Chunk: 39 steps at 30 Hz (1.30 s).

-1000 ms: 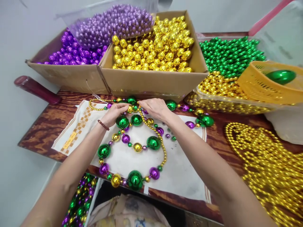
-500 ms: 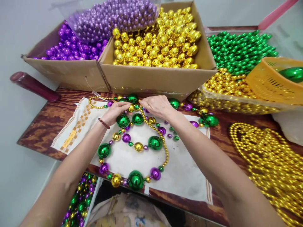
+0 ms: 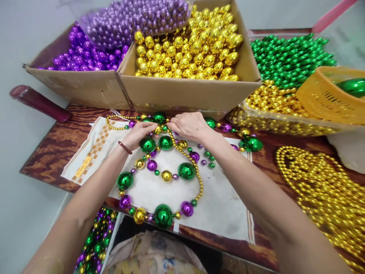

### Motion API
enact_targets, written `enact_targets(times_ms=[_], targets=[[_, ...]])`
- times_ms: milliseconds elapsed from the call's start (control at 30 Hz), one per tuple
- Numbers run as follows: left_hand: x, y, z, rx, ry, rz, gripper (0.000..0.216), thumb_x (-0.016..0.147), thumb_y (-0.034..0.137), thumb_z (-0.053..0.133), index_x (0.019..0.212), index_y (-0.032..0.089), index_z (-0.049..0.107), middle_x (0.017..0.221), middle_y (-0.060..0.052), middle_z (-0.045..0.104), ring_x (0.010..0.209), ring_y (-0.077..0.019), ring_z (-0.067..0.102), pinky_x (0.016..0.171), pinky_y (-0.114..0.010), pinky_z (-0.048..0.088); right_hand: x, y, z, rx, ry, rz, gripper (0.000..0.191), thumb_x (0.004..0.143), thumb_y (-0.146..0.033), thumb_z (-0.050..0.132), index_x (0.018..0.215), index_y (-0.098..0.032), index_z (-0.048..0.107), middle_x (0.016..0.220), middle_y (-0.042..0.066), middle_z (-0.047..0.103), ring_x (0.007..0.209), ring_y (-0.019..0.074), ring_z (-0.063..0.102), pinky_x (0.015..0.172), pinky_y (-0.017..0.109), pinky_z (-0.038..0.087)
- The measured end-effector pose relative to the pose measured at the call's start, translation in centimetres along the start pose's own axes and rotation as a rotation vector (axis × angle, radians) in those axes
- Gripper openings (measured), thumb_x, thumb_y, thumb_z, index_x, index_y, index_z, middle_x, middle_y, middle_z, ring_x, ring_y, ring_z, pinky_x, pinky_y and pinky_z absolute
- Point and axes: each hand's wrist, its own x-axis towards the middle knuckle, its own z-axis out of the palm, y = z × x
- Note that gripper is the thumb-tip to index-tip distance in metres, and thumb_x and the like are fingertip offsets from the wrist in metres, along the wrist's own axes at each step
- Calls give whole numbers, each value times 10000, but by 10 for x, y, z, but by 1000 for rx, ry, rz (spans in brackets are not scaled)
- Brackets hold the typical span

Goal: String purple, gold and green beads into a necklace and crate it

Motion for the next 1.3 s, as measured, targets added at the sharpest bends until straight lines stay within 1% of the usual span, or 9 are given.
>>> enact_targets(times_ms=[233,400,600,700,867,967,1067,1167,1300], targets=[[-2,0,0,45,27,54,401,604,405,888,858,130,746,758,-29,706,591,-117,622,568,-221,473,-14,21,-2,97,29,52,460,1037,-475,306,989,-198,671,1075,102,708,991,258,613,684,307,338],[-19,3,-2,109,41,143,502,592,437,888,982,149,758,860,-43,736,629,-122,647,583,-214,504,-93,71,-6,366,156,405,297,971,-349,457,1182,-163,553,1003,93,694,861,225,612,724,308,404],[-51,14,6,205,72,237,550,581,493,881,1012,172,760,852,-50,737,698,-158,688,591,-217,544,-198,94,13,225,41,585,238,905,-330,529,981,-184,701,947,111,647,840,245,600,701,324,408],[-64,18,12,235,82,281,563,590,501,876,1029,170,756,852,-52,734,712,-162,687,626,-235,565,-219,95,32,144,-50,665,266,908,-324,534,1037,-197,728,996,125,680,861,267,632,683,331,401],[-78,22,15,257,63,335,529,646,481,855,1047,153,751,894,-61,736,729,-155,681,665,-249,570,-227,105,54,174,-41,762,278,918,-400,574,1110,-221,669,1029,106,744,883,276,671,677,332,419],[-84,24,15,254,47,359,513,657,470,850,1040,143,751,891,-62,739,749,-160,679,700,-269,574,-226,102,53,18,-70,730,257,925,-395,577,1065,-202,674,1045,129,739,938,313,669,715,372,430],[-89,25,16,254,35,391,487,673,445,845,1046,146,752,909,-62,745,766,-156,677,712,-270,567,-214,77,39,-97,28,619,276,960,-362,522,1044,-168,699,1099,166,708,1001,352,651,776,430,442],[-94,25,19,235,23,437,459,693,425,835,1051,150,755,936,-63,749,773,-144,673,715,-258,559,-186,32,25,189,144,355,284,994,-334,473,1044,-179,706,1087,131,707,998,290,650,830,393,469],[-104,27,16,213,13,511,423,708,400,830,1047,156,758,948,-60,751,780,-140,676,708,-246,562,-144,-16,26,454,71,102,216,936,-363,594,997,-193,712,1064,121,691,1004,285,617,868,396,470]])
